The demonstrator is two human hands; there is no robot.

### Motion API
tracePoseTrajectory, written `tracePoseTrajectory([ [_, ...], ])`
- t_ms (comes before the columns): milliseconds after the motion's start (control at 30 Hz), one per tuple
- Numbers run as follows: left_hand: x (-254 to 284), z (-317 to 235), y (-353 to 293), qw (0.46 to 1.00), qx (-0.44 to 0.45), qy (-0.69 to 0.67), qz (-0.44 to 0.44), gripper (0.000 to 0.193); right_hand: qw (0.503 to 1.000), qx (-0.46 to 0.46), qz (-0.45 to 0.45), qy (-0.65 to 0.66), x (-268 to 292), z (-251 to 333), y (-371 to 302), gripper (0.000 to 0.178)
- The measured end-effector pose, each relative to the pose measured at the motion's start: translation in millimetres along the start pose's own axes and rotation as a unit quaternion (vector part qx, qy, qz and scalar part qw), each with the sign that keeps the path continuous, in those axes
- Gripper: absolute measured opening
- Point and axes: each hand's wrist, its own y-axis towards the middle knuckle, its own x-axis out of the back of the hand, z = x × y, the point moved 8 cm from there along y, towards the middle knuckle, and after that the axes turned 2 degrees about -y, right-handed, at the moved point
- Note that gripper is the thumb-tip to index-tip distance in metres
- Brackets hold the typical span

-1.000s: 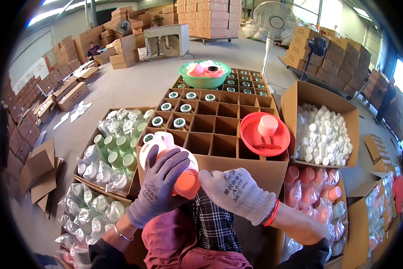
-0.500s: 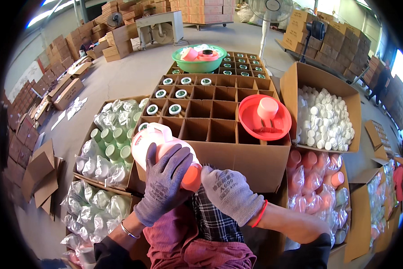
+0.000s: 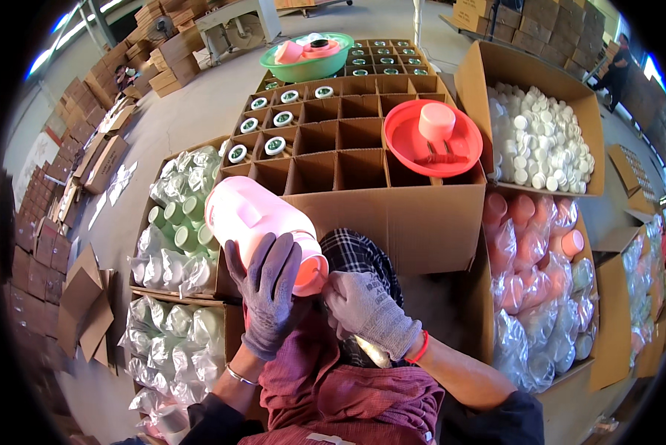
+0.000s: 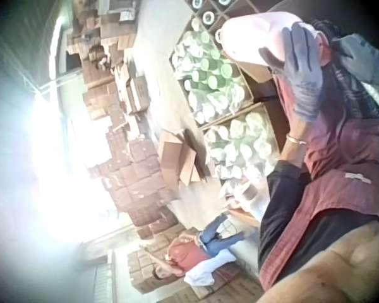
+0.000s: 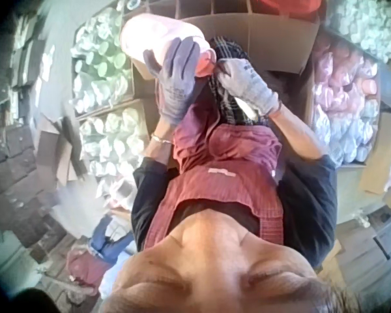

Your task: The person assembles pink plastic containers by inserting a black circular insert and a white cap into each container, then places the finished units into a cardboard box. The person repeats this process for multiple containers.

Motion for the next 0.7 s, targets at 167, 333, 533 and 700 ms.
tracePoseTrajectory([
  [167,-9,-1,-18,1.000,0.004,0.012,-0.023,0.041,0.990,-0.047,0.020,0.131,-18,-10,-4,0.030],
  [333,-17,3,-30,0.999,0.023,0.008,-0.043,0.035,0.918,-0.081,0.058,0.383,-48,-32,-8,0.036],
  [533,-31,6,-47,0.999,-0.022,0.027,-0.028,0.063,0.847,-0.090,0.101,0.514,-66,-23,-12,0.023],
  [700,-26,9,-47,0.996,0.007,-0.056,-0.068,0.055,0.780,-0.049,0.131,0.610,-77,-11,-15,0.016],
])
